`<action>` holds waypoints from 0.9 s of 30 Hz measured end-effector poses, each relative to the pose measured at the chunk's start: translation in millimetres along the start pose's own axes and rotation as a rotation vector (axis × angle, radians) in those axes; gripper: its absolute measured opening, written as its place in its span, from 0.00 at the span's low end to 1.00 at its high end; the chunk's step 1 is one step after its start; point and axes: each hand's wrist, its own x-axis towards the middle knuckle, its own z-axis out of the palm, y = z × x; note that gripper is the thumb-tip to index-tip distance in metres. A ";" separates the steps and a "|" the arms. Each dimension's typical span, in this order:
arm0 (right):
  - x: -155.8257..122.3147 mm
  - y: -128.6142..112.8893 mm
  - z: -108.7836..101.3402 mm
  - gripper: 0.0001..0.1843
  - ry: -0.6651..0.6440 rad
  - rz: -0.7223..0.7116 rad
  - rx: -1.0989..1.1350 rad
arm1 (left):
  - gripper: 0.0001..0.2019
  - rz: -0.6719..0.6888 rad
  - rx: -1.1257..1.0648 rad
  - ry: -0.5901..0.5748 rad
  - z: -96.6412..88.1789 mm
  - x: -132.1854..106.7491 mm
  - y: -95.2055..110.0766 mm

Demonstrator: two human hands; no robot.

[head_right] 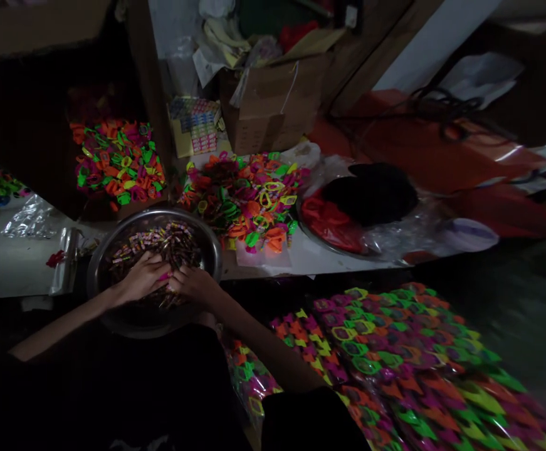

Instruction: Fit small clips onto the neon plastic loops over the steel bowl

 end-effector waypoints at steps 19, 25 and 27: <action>-11.8 18.7 20.2 0.08 -0.223 0.122 0.336 | 0.11 -0.291 -0.185 -0.151 38.0 -22.9 9.2; -9.2 29.9 18.9 0.09 -0.296 0.134 0.586 | 0.15 -0.295 -0.385 -0.121 9.8 -32.4 -21.0; -14.8 49.2 10.3 0.06 -0.170 0.240 0.678 | 0.15 -0.372 -0.382 -0.001 -3.1 -43.7 -59.7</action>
